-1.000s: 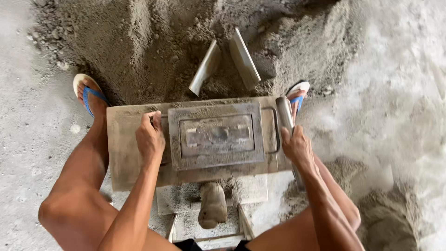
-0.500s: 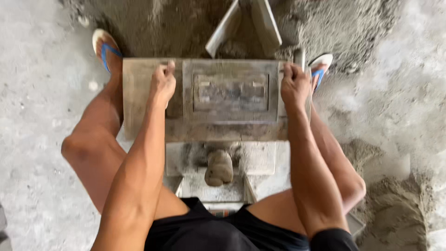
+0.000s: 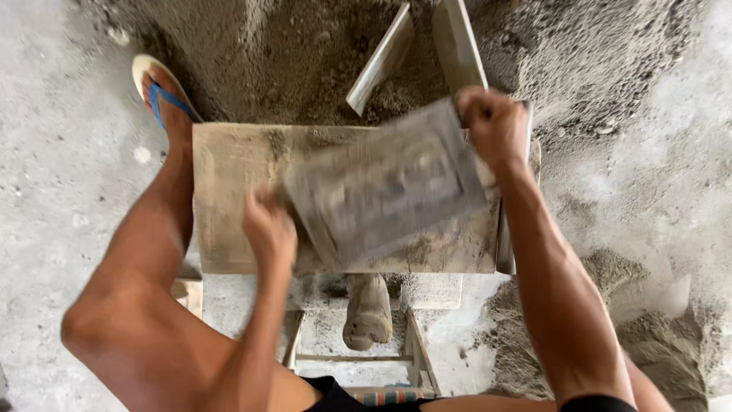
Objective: The person scoops wet concrete into a rectangular metal mold using a trowel and a flat metal plate. They level the surface with a straight edge, then flip the mold to release the formed brick onto a stack of similar bricks. The process is repeated multiple times.
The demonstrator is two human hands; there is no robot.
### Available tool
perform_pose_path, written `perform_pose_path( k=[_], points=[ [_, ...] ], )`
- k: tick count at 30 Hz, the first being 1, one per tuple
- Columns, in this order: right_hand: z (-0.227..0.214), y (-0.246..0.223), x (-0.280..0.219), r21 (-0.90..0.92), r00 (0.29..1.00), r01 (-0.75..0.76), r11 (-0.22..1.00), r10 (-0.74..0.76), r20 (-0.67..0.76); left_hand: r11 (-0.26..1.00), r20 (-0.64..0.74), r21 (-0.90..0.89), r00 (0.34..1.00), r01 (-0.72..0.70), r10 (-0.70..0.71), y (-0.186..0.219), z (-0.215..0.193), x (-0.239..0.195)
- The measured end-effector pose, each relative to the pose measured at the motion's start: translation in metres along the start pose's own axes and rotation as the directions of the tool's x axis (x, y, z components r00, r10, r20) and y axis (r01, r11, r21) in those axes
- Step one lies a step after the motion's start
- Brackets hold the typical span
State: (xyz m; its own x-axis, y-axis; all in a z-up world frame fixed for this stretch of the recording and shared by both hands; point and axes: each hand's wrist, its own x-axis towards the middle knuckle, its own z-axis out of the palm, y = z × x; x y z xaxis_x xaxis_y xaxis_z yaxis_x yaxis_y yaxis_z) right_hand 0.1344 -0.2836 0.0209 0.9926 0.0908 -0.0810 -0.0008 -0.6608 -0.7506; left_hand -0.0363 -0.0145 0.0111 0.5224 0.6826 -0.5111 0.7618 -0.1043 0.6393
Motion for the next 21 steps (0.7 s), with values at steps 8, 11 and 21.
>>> perform_pose_path(
  k=[8, 11, 21],
  points=[
    [0.003, -0.027, -0.11, 0.322, 0.785, -0.451, 0.833, 0.541, -0.301, 0.718, 0.412, 0.128, 0.695, -0.685, 0.589, 0.089, 0.052, 0.145],
    [0.016, -0.03, -0.201, 0.706, 0.602, -0.393, 0.588, 0.746, -0.286, 0.578, 0.481, 0.096, 0.546, -0.811, 0.686, 0.045, 0.045, 0.104],
    [-0.013, 0.003, -0.328, 0.334, 0.731, -0.542, 0.771, 0.629, -0.264, 0.888, 0.392, 0.098, 0.837, -0.449, 0.381, -0.138, -0.073, -0.082]
  ],
)
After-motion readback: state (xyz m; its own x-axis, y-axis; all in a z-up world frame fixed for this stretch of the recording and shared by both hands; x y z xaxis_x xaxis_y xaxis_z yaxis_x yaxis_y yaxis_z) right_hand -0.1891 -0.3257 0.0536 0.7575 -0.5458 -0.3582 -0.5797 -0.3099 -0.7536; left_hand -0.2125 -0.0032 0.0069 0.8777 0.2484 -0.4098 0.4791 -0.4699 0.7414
